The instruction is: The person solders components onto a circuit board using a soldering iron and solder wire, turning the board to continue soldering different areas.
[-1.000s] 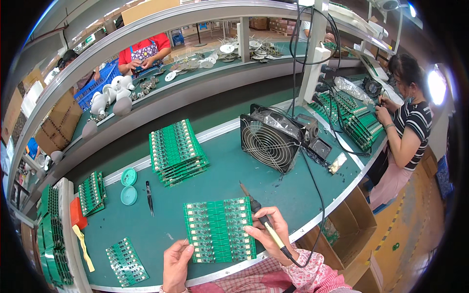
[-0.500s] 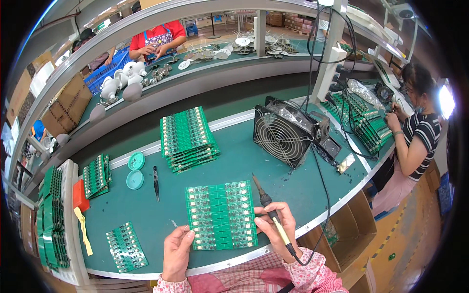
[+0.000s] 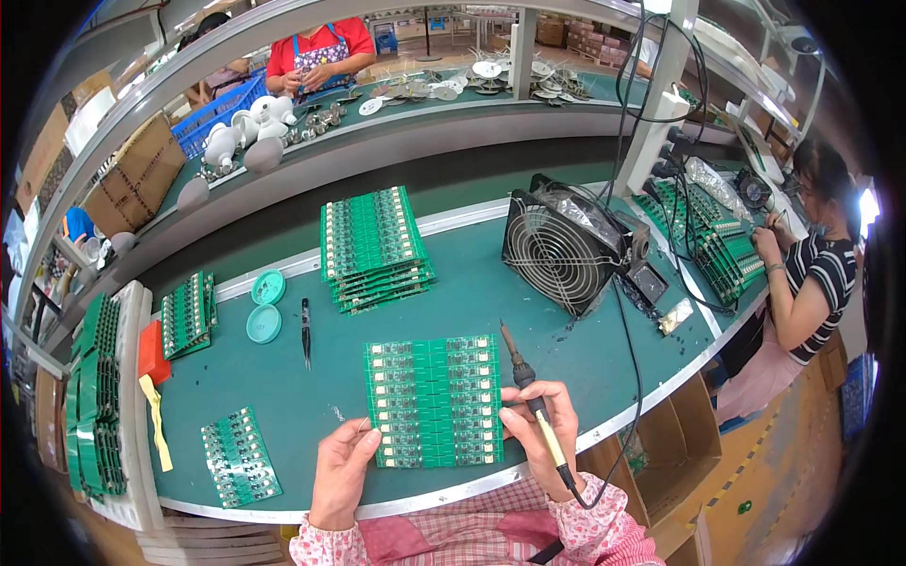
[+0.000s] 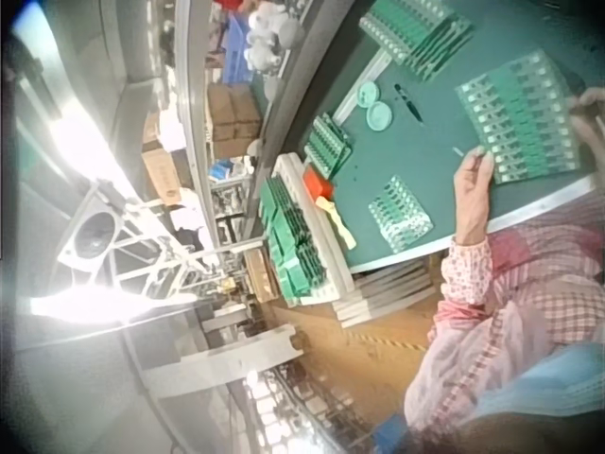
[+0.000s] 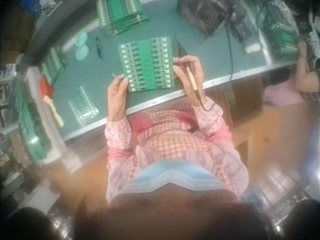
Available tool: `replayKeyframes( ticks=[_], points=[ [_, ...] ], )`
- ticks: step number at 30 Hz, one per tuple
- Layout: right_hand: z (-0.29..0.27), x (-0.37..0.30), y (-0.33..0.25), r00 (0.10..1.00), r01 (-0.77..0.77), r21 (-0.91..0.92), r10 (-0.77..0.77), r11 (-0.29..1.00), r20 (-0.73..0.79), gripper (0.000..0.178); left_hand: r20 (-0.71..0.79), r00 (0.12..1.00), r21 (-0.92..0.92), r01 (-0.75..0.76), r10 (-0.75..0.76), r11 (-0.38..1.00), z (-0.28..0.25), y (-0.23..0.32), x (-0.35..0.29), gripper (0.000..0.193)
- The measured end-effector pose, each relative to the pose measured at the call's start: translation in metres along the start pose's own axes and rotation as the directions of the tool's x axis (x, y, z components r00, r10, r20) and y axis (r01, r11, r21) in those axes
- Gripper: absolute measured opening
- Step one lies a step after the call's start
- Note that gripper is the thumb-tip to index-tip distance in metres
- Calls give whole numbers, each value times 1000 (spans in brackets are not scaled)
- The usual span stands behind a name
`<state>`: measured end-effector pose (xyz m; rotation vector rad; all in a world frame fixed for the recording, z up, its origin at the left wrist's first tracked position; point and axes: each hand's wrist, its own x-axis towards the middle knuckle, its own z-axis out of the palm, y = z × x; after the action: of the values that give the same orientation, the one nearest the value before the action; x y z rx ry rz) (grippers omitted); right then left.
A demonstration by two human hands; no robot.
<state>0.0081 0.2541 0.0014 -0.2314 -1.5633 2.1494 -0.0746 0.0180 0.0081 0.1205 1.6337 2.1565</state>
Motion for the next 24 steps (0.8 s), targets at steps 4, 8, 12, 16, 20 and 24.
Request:
replayKeyframes(
  ticks=[4, 8, 12, 16, 20, 24],
  points=[
    [2, -1, -4, 1000, -20, 9, 20, 1000, -9, 29, -1, 1000, 10, 5, -5, 1000, 2, 2, 1, 21],
    [-1, 0, 2, 999, -7, -16, 6, 1000, -36, 28, 18, 1000, 20, 0, -1, 1000, -1, -1, 2, 19],
    [1, -1, 1, 1000, 2, -28, -3, 1000, -28, 28, 38, 999, 26, -9, 8, 1000, 1, 1, 0, 24],
    [1, 1, 0, 999, 30, -45, -31, 999, -14, 27, 42, 999, 27, -3, 2, 1000, 2, 2, 3, 19],
    [3, 3, -2, 1000, 23, -46, -23, 999, -12, 28, 70, 997, 8, -16, 15, 1000, 0, 2, 5, 23],
    [0, 3, 2, 1000, 20, -47, -21, 999, -18, 28, 74, 997, 15, -20, 19, 1000, 0, 1, 5, 25]
  ],
)
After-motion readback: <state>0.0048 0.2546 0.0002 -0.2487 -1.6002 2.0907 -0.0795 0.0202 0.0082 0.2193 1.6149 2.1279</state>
